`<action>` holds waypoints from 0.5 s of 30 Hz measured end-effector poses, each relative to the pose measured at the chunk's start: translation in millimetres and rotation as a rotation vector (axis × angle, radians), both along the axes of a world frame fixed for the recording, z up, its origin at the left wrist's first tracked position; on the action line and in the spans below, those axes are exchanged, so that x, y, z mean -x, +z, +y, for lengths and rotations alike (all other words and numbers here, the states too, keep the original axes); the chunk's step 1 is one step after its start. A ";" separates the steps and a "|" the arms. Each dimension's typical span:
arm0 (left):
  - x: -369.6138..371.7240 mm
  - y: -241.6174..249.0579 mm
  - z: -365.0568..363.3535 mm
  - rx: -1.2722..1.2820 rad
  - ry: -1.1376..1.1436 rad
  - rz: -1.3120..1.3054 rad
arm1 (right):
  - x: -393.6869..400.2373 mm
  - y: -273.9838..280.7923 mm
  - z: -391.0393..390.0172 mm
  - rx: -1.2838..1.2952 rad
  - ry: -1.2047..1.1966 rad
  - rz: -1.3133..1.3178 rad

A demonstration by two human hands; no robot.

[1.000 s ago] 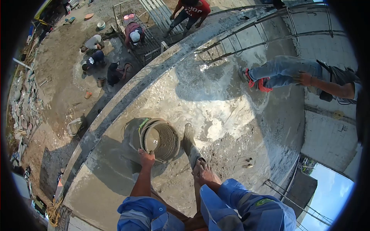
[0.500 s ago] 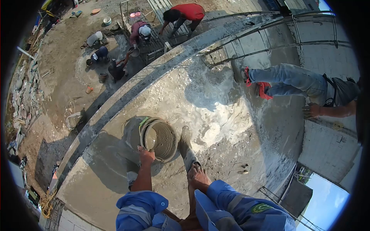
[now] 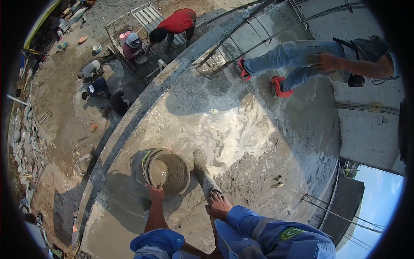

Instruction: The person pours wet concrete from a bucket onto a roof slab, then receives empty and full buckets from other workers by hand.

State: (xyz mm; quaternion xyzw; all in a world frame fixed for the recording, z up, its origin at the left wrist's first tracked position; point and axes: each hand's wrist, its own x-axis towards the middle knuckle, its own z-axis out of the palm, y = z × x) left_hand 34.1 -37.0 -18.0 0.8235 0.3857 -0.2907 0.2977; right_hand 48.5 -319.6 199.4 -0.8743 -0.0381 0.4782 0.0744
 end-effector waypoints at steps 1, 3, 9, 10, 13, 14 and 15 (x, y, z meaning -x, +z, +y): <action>-1.7 1.4 -0.2 -0.005 0.023 -0.022 | 0.0 -0.5 -2.5 -0.012 -0.007 -0.009; -1.9 7.0 -1.2 -0.019 0.053 -0.042 | -1.4 -0.7 -7.7 -0.032 -0.007 -0.016; -29.6 48.1 -0.1 0.090 0.137 0.012 | -6.9 -0.9 -10.6 -0.028 -0.020 0.063; -27.8 43.2 -1.3 0.086 0.127 -0.027 | -2.1 -6.0 -13.1 -0.022 -0.023 0.027; -23.9 40.0 -5.6 0.061 0.205 0.014 | -2.1 -7.1 -15.6 -0.036 -0.012 0.045; -22.5 37.1 -7.2 0.051 0.190 0.001 | -6.6 -6.0 -12.2 -0.014 -0.044 0.079; -23.2 36.1 -7.7 0.039 0.174 -0.012 | -8.9 -3.0 -3.1 0.021 -0.118 0.117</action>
